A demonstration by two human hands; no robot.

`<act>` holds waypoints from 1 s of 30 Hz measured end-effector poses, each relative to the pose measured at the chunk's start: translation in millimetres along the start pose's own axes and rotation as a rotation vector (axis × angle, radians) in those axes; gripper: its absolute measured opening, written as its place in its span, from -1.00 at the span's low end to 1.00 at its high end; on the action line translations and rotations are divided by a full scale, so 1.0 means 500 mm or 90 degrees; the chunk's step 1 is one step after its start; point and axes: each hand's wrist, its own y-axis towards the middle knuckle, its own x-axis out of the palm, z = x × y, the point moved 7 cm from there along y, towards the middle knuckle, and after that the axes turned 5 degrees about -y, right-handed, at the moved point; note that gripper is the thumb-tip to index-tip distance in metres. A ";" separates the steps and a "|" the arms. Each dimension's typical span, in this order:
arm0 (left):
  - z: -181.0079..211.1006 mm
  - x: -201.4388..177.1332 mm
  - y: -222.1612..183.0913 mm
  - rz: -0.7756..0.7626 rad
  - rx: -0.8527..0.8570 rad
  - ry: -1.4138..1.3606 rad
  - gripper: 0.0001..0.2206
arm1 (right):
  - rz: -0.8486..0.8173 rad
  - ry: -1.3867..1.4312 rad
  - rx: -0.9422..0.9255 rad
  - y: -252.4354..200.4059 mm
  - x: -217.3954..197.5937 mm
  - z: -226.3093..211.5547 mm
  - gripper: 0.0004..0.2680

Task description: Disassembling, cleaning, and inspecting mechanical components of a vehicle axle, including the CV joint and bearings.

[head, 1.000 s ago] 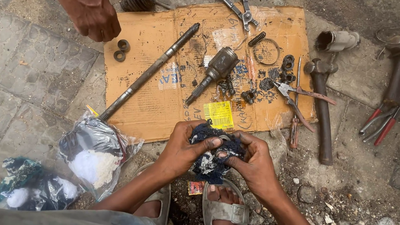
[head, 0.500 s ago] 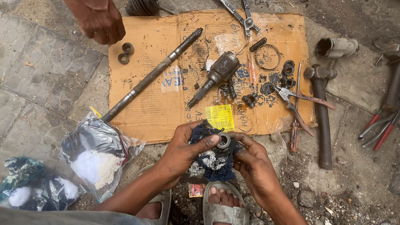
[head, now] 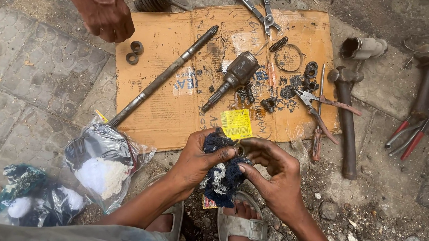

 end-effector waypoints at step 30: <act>0.015 0.034 -0.001 -0.107 -0.064 0.018 -0.62 | 0.086 -0.229 -0.244 0.002 -0.018 -0.089 -0.64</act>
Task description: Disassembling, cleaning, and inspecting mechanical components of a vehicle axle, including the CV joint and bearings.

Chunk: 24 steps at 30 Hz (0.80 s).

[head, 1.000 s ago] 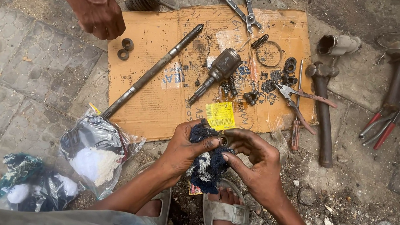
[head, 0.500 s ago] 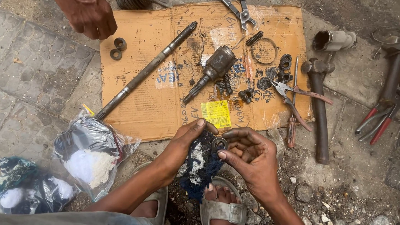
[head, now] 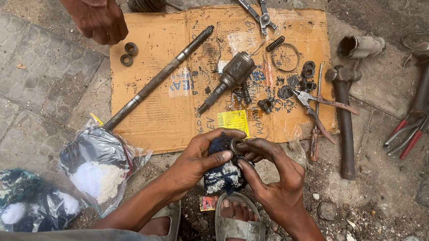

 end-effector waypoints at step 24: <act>0.090 0.005 -0.016 -0.011 0.319 0.423 -0.67 | 0.020 0.305 0.226 -0.031 0.005 0.083 -0.85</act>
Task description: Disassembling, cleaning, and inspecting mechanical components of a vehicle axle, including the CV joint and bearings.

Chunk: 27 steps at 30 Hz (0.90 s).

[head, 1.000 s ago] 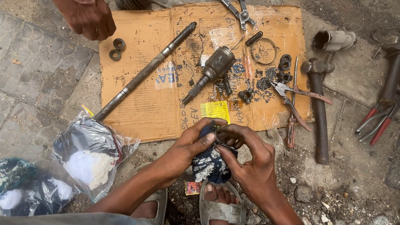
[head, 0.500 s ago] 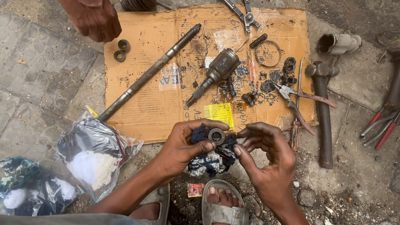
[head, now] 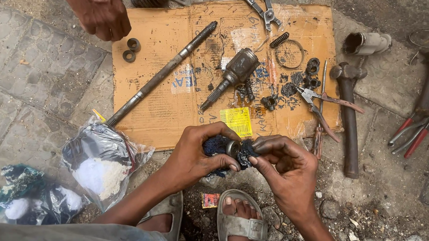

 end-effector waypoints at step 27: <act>-0.114 0.059 -0.055 0.033 -0.371 -0.549 -0.57 | -0.291 -0.283 -0.111 0.024 0.018 -0.130 -0.32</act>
